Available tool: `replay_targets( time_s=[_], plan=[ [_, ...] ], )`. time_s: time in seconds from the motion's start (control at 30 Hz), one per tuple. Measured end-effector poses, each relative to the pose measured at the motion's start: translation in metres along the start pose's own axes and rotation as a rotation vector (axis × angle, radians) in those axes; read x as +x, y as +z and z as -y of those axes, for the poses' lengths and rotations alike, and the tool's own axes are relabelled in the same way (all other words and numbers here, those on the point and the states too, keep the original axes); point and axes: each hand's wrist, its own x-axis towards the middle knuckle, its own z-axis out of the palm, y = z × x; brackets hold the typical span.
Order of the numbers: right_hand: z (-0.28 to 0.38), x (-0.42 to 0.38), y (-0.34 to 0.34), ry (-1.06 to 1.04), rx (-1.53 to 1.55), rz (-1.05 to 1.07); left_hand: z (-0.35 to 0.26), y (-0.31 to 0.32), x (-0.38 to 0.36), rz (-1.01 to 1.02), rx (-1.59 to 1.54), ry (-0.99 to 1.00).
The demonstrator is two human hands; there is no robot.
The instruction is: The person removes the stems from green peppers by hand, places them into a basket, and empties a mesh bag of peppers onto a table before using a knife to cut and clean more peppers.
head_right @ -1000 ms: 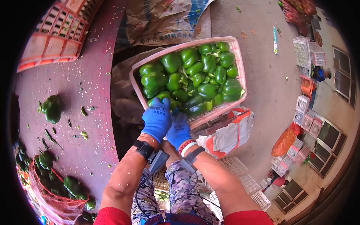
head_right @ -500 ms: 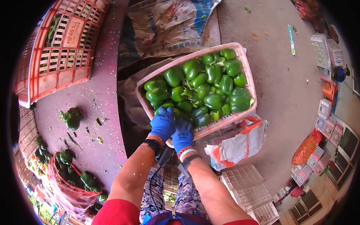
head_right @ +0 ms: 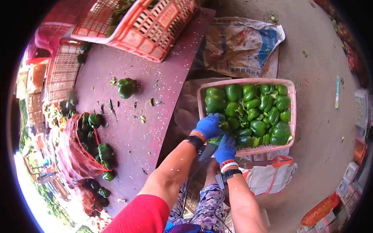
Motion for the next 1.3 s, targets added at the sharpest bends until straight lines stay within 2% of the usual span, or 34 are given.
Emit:
replay_targets(
  time_s=[0.03, 0.1, 0.13, 0.17, 0.23, 0.27, 0.37, 0.4, 0.47, 0.53, 0.57, 0.6, 0.67, 0.73, 0.8, 0.87, 0.93, 0.97, 1.0, 1.07, 1.1, 1.2, 1.3],
  plan=[
    [0.003, -0.008, -0.018, -0.013, 0.073, 0.059, 0.001, -0.016, -0.012, -0.082, -0.079, 0.003],
    [-0.013, -0.011, -0.005, -0.152, 0.145, -0.056, 0.005, -0.060, -0.048, 0.145, -0.831, -0.357],
    [-0.026, -0.020, -0.002, -0.210, 0.174, -0.102, 0.026, -0.050, -0.063, 0.071, -1.324, -0.328],
    [-0.019, -0.028, -0.014, -0.155, 0.301, -0.073, 0.040, -0.049, -0.082, -0.018, -1.406, -0.176],
    [-0.019, -0.037, -0.019, -0.129, 0.226, -0.133, 0.064, -0.052, -0.124, -0.159, -1.579, 0.163],
    [-0.015, -0.039, -0.019, -0.124, 0.194, -0.162, 0.071, -0.055, -0.139, 0.156, -2.441, -0.070],
    [0.011, -0.046, -0.033, -0.083, 0.296, -0.096, 0.083, -0.060, -0.180, 0.063, -2.604, -0.028],
    [0.019, -0.047, -0.034, -0.071, 0.343, -0.050, 0.087, -0.060, -0.194, 0.043, -2.600, -0.016],
    [0.042, -0.044, -0.039, -0.198, 0.336, -0.094, 0.095, -0.059, -0.224, -0.022, -2.588, 0.011],
    [0.086, -0.036, -0.051, -0.352, 0.264, -0.120, 0.123, -0.060, -0.279, 0.053, -2.001, -0.044],
    [0.103, -0.027, -0.051, -0.488, 0.106, -0.208, 0.142, -0.051, -0.307, 0.036, -1.879, 0.022],
    [0.133, -0.020, -0.058, -0.440, 0.214, -0.099, 0.159, -0.030, -0.335, 0.031, -1.751, 0.074],
    [0.183, -0.005, -0.054, -0.526, 0.316, -0.052, 0.189, 0.016, -0.414, -0.101, -1.426, -0.461],
    [0.244, 0.002, -0.049, -0.665, 0.332, -0.052, 0.197, 0.035, -0.476, -0.094, -1.103, -0.891],
    [0.305, 0.002, -0.048, -0.737, 0.257, 0.047, 0.210, 0.098, -0.529, -0.073, -0.719, -0.996],
    [0.357, -0.004, -0.041, -0.787, 0.183, 0.158, 0.210, 0.156, -0.564, -0.057, -0.710, -1.106],
    [0.395, -0.013, -0.025, -0.888, 0.158, 0.204, 0.201, 0.171, -0.579, -0.104, -0.876, -1.234],
    [0.415, -0.022, -0.017, -0.903, 0.147, 0.249, 0.202, 0.179, -0.585, -0.057, -1.006, -1.298],
    [0.437, -0.032, -0.010, -0.919, 0.137, 0.292, 0.196, 0.189, -0.589, -0.085, -0.962, -1.325],
    [0.484, -0.055, 0.012, -1.097, 0.020, 0.285, 0.186, 0.208, -0.597, -0.130, -0.859, -1.371],
    [0.508, -0.066, 0.029, -1.196, -0.061, 0.277, 0.195, 0.210, -0.598, 0.007, -0.980, -1.349],
    [0.582, -0.100, 0.078, -1.468, -0.316, 0.249, 0.210, 0.176, -0.586, -0.106, -1.054, -1.239],
    [0.612, -0.098, 0.143, -1.591, -0.543, 0.186, 0.227, 0.078, -0.567, -0.509, -1.067, -1.089]
  ],
)
